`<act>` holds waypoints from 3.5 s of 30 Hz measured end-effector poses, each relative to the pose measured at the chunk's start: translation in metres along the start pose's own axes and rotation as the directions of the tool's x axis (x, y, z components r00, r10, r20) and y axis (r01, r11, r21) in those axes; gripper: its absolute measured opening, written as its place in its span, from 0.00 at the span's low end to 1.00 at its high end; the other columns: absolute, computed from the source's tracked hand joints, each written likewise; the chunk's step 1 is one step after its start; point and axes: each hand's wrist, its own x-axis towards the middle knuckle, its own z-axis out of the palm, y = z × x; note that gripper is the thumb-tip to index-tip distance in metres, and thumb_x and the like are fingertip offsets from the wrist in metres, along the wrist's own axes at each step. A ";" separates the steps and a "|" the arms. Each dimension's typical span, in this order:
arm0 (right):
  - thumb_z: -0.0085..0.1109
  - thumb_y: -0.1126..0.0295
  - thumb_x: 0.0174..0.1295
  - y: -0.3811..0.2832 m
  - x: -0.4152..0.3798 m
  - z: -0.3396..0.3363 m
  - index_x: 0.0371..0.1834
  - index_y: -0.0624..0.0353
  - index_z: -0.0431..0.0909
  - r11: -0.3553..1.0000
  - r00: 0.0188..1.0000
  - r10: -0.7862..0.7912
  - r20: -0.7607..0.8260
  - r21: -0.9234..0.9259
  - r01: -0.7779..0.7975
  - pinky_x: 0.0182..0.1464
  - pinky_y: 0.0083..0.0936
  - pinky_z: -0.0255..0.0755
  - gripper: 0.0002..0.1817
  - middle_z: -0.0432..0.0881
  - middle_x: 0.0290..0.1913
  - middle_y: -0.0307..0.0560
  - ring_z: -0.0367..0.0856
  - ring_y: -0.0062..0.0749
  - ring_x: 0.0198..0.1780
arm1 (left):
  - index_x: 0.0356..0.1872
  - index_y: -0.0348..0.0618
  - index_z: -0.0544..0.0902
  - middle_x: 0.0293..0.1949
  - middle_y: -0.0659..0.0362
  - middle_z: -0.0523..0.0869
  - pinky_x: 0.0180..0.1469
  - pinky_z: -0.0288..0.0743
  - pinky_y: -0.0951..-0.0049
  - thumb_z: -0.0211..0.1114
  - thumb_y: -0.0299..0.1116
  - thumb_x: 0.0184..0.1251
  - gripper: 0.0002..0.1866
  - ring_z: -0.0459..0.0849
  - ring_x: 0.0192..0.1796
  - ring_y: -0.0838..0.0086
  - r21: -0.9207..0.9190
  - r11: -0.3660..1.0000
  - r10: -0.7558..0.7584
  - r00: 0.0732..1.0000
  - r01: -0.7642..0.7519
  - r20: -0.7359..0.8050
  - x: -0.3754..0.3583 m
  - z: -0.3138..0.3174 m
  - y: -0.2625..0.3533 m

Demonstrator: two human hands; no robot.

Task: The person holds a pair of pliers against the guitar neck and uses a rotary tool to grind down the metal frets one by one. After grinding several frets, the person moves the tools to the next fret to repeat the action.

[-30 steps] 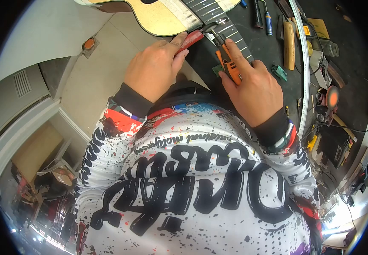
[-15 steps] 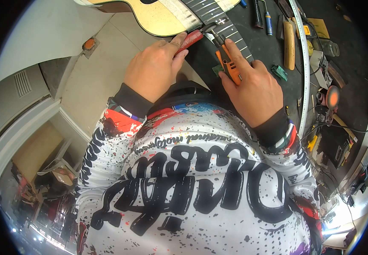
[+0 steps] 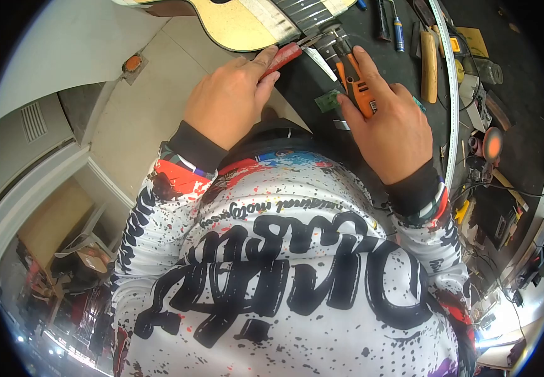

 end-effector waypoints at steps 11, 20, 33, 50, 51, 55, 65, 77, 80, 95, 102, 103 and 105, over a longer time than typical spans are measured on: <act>0.74 0.54 0.70 -0.003 -0.004 0.006 0.83 0.30 0.75 0.999 0.998 -0.033 0.054 0.005 0.033 0.36 0.44 0.85 0.37 0.84 0.37 0.54 0.91 0.51 0.35 | 0.71 0.50 0.87 0.39 0.49 0.91 0.43 0.86 0.50 0.67 0.45 0.82 0.22 0.92 0.39 0.49 0.023 0.999 0.024 1.000 -0.023 -0.015 0.000 0.004 -0.004; 0.74 0.55 0.70 -0.003 -0.007 0.013 0.84 0.30 0.73 0.999 0.998 -0.052 0.037 -0.006 0.053 0.37 0.43 0.86 0.38 0.84 0.38 0.54 0.92 0.50 0.39 | 0.71 0.50 0.87 0.40 0.49 0.91 0.43 0.86 0.50 0.67 0.45 0.83 0.22 0.91 0.39 0.49 0.012 1.000 0.022 1.000 -0.022 -0.013 0.000 0.005 -0.003; 0.74 0.56 0.70 -0.004 -0.008 0.017 0.85 0.32 0.73 0.997 0.997 -0.074 0.017 0.005 0.074 0.39 0.43 0.87 0.39 0.84 0.40 0.55 0.91 0.51 0.40 | 0.70 0.50 0.88 0.41 0.48 0.91 0.42 0.87 0.50 0.67 0.45 0.82 0.22 0.92 0.39 0.48 0.033 0.999 0.019 1.000 -0.019 0.004 0.001 0.001 -0.001; 0.74 0.56 0.70 -0.002 -0.009 0.021 0.85 0.32 0.73 0.997 0.997 -0.078 0.000 0.017 0.078 0.39 0.43 0.87 0.39 0.83 0.40 0.55 0.91 0.51 0.39 | 0.69 0.47 0.88 0.39 0.48 0.91 0.41 0.87 0.50 0.67 0.44 0.82 0.22 0.92 0.38 0.48 0.019 0.999 0.036 0.999 -0.036 -0.018 0.001 0.003 -0.002; 0.74 0.56 0.70 -0.003 -0.008 0.021 0.85 0.32 0.73 0.997 0.997 -0.079 0.000 0.015 0.079 0.39 0.43 0.87 0.39 0.83 0.39 0.55 0.91 0.51 0.39 | 0.69 0.47 0.88 0.39 0.48 0.91 0.41 0.87 0.50 0.67 0.44 0.82 0.22 0.92 0.38 0.48 0.019 0.999 0.036 0.999 -0.035 -0.017 0.001 0.003 -0.002; 0.74 0.56 0.70 -0.004 -0.008 0.020 0.85 0.32 0.73 0.998 0.998 -0.066 0.017 0.016 0.066 0.39 0.44 0.87 0.38 0.83 0.39 0.55 0.91 0.52 0.39 | 0.69 0.48 0.88 0.40 0.49 0.92 0.41 0.87 0.50 0.68 0.44 0.82 0.22 0.92 0.39 0.49 0.015 0.999 0.032 0.999 -0.032 -0.016 0.001 0.003 -0.001; 0.74 0.54 0.70 -0.003 -0.005 0.017 0.84 0.31 0.74 0.999 0.999 -0.032 0.000 0.021 0.032 0.36 0.44 0.86 0.37 0.83 0.39 0.54 0.91 0.51 0.36 | 0.69 0.48 0.88 0.40 0.49 0.92 0.42 0.87 0.50 0.68 0.44 0.82 0.22 0.92 0.39 0.49 0.029 0.999 0.040 0.999 -0.039 -0.012 0.000 0.001 -0.002; 0.74 0.54 0.70 -0.004 -0.008 0.017 0.84 0.30 0.74 0.999 0.999 -0.023 0.028 0.030 0.022 0.37 0.44 0.86 0.37 0.83 0.38 0.54 0.90 0.52 0.37 | 0.70 0.48 0.88 0.41 0.49 0.92 0.43 0.87 0.50 0.68 0.44 0.82 0.22 0.92 0.39 0.48 0.035 0.999 0.038 0.999 -0.038 -0.014 0.001 0.002 -0.003; 0.74 0.55 0.70 -0.006 -0.008 0.017 0.85 0.32 0.73 0.999 0.999 -0.037 0.024 0.032 0.036 0.38 0.44 0.86 0.38 0.82 0.38 0.55 0.91 0.53 0.39 | 0.70 0.48 0.88 0.42 0.49 0.93 0.43 0.87 0.51 0.68 0.44 0.82 0.22 0.92 0.40 0.48 0.034 0.999 0.028 1.000 -0.028 -0.003 0.001 0.000 -0.001; 0.76 0.54 0.69 -0.005 -0.010 0.018 0.85 0.28 0.74 0.998 0.999 -0.046 -0.010 0.049 0.047 0.37 0.45 0.84 0.39 0.84 0.37 0.52 0.90 0.52 0.35 | 0.69 0.48 0.88 0.41 0.49 0.92 0.42 0.87 0.51 0.68 0.43 0.82 0.22 0.92 0.39 0.49 0.027 0.999 0.033 0.999 -0.033 0.000 0.002 0.000 0.001; 0.73 0.55 0.70 -0.003 -0.007 0.012 0.85 0.32 0.73 1.000 0.999 -0.022 0.045 0.016 0.022 0.37 0.44 0.86 0.38 0.83 0.38 0.54 0.91 0.51 0.39 | 0.69 0.48 0.88 0.39 0.49 0.91 0.41 0.87 0.50 0.68 0.43 0.82 0.22 0.92 0.38 0.49 0.037 0.999 0.038 0.999 -0.038 -0.002 0.001 0.000 0.001; 0.73 0.55 0.70 -0.002 -0.007 0.012 0.85 0.32 0.73 1.000 0.999 -0.008 0.051 0.007 0.008 0.36 0.44 0.86 0.38 0.83 0.37 0.54 0.91 0.51 0.38 | 0.69 0.48 0.88 0.39 0.49 0.91 0.41 0.87 0.50 0.68 0.44 0.82 0.22 0.92 0.38 0.49 0.043 0.999 0.033 0.999 -0.033 0.006 0.001 -0.001 0.001; 0.73 0.55 0.71 -0.001 -0.006 0.011 0.85 0.32 0.73 1.000 0.998 -0.003 0.056 0.003 0.003 0.36 0.44 0.85 0.38 0.83 0.37 0.54 0.91 0.51 0.38 | 0.69 0.48 0.88 0.39 0.49 0.91 0.41 0.87 0.51 0.68 0.44 0.82 0.22 0.92 0.38 0.49 0.048 0.998 0.028 1.000 -0.028 0.013 0.002 -0.001 0.001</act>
